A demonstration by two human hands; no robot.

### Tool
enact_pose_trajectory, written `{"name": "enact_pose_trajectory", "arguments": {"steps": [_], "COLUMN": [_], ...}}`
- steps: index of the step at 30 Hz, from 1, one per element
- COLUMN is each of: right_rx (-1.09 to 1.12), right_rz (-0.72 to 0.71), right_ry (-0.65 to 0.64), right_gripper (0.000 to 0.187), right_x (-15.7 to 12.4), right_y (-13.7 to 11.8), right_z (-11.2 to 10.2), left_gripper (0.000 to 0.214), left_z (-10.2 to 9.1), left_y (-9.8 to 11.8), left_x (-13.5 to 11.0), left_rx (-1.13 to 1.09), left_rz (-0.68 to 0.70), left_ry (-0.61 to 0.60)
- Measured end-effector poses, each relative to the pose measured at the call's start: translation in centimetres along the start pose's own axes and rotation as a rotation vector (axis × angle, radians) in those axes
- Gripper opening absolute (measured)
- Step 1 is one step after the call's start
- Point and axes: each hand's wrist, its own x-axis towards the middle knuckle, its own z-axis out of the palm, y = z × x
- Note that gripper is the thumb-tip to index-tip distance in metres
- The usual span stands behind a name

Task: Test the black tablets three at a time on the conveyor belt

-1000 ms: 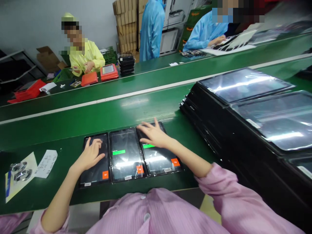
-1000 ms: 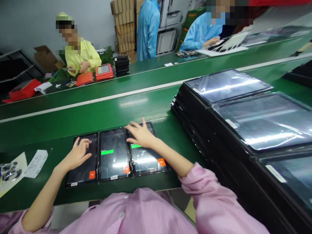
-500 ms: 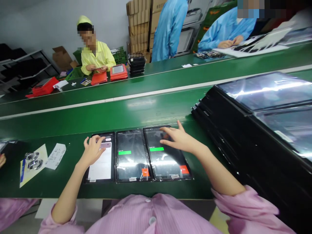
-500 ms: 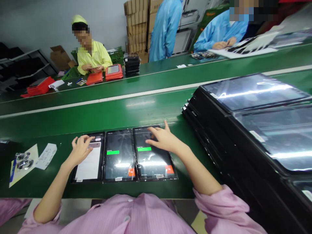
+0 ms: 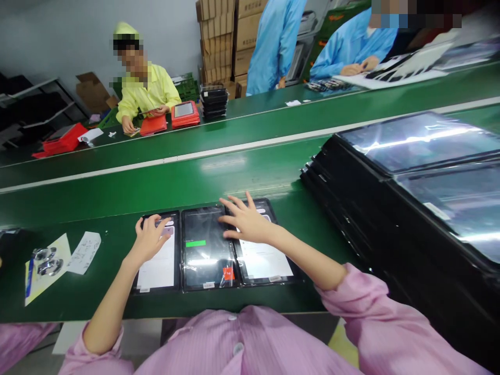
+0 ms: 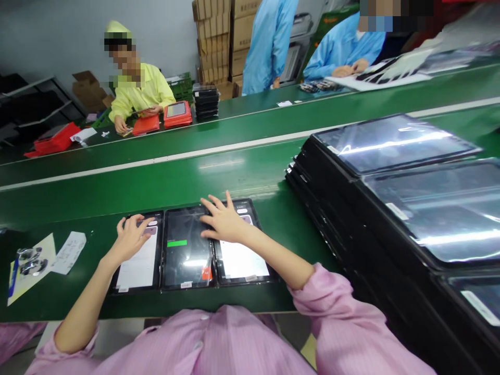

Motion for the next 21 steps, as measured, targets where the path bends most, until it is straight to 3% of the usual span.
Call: {"name": "enact_pose_trajectory", "arguments": {"steps": [3, 6, 8, 11, 14, 18, 21], "right_rx": [-0.046, -0.036, -0.033, -0.049, -0.06, 0.045, 0.138], "right_rz": [0.16, 0.142, 0.103, 0.073, 0.183, 0.509, 0.572], "right_ry": [0.02, 0.008, 0.014, 0.041, 0.166, 0.331, 0.412], "right_gripper": [0.051, 0.055, 0.057, 0.057, 0.054, 0.047, 0.051], "right_x": [0.3, 1.5, 2.2, 2.3, 0.4, -3.9, -6.1], "right_y": [0.4, 0.3, 0.1, 0.2, 2.2, 6.3, 8.1], "right_z": [0.5, 1.8, 2.5, 2.7, 2.3, 2.4, 3.1], "left_gripper": [0.05, 0.05, 0.045, 0.044, 0.055, 0.062, 0.054], "left_z": [-0.2, -0.7, -1.1, -2.0, -2.6, -2.3, -1.8], "left_y": [-0.6, -1.0, -1.0, -0.5, 0.0, 0.3, 0.5], "left_x": [0.6, 2.3, 3.8, 6.1, 8.0, 9.8, 11.0], "left_rx": [-0.023, -0.084, -0.147, -0.251, -0.369, -0.378, -0.328], "left_rz": [-0.026, -0.088, -0.098, -0.054, -0.084, -0.122, -0.127], "left_ry": [0.021, 0.052, 0.0, -0.169, -0.29, -0.304, -0.324]}}
